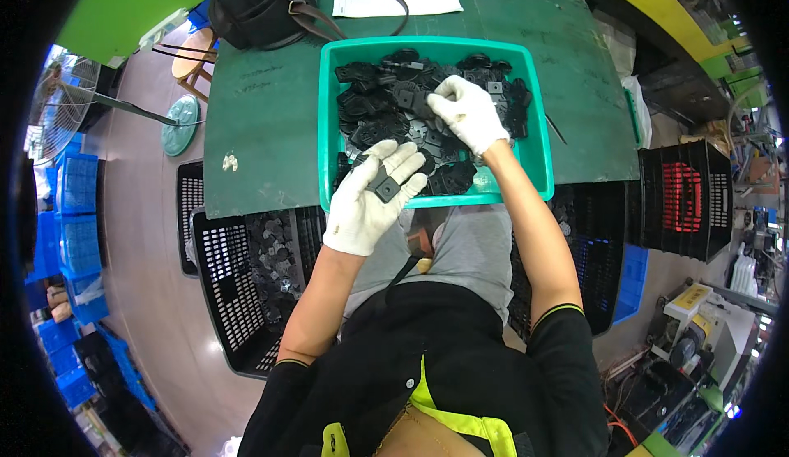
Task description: The person sorts and groups small black plastic components by hand, taking them from a green bin at an industrial workstation and placing them into a black crate.
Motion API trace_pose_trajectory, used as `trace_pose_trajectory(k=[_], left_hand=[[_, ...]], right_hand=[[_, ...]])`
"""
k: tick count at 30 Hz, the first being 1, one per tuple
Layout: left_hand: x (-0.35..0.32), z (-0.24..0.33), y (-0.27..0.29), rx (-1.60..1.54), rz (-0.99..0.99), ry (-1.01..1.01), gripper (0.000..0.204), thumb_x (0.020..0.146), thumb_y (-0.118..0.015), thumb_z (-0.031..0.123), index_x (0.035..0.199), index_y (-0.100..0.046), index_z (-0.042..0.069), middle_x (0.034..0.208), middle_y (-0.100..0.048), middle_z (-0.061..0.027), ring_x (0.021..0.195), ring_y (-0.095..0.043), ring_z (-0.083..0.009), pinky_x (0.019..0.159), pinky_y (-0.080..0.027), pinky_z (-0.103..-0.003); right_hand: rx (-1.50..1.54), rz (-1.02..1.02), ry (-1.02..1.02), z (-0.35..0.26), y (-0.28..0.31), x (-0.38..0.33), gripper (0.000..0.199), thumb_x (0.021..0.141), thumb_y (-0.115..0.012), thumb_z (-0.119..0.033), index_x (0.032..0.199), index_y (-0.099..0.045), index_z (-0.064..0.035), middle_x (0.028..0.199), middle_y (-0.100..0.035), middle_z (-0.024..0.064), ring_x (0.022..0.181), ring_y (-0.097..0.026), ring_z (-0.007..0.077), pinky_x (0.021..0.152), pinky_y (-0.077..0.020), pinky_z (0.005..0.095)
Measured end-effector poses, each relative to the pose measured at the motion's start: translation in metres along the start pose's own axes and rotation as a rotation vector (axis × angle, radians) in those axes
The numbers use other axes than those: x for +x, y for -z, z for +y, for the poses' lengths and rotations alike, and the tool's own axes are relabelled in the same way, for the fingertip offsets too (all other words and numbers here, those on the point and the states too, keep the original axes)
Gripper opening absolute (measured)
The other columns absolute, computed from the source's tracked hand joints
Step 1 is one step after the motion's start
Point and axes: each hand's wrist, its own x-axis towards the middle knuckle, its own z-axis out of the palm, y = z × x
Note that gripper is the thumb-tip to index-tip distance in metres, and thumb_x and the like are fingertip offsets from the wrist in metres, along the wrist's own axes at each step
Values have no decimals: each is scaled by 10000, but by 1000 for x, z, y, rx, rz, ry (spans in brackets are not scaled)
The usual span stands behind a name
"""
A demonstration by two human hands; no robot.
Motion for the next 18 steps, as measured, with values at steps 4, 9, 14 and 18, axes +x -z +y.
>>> trace_pose_trajectory(k=[4, 9, 14, 18], left_hand=[[-3, 3, 1, 11, 5, -14, 419, 931, -550, 201, 1264, -419, -17, 1320, -458, -241, 1227, -479, -365, 973, -477, -485], [-3, 1, -4, 52, 47, -48, 401, 930, -544, 173, 1264, -420, -12, 1305, -469, -235, 1206, -501, -350, 947, -499, -463], [-1, 0, -18, 275, 93, -35, 430, 882, -617, 117, 1251, -444, -21, 1166, -549, -182, 945, -616, -238, 743, -543, -344], [-2, 0, -17, 469, 95, 27, 319, 867, -612, 66, 1160, -532, -28, 912, -610, -96, 748, -618, -160, 612, -524, -258]], right_hand=[[129, -66, 152, -17, 19, -12, 203, 849, -634, -197, 866, -614, 4, 752, -597, 16, 705, -527, 82, 655, -447, 248], [91, -232, 184, -32, 42, -11, 169, 858, -637, -164, 890, -610, 0, 791, -584, -13, 729, -486, 57, 663, -423, 226], [197, -316, 244, -44, 42, -18, 265, 844, -636, -239, 873, -621, 24, 765, -617, 45, 729, -548, 93, 664, -463, 262], [187, -372, 118, -56, 21, -27, 290, 835, -642, -269, 896, -631, 15, 773, -647, 58, 713, -581, 116, 664, -480, 281]])
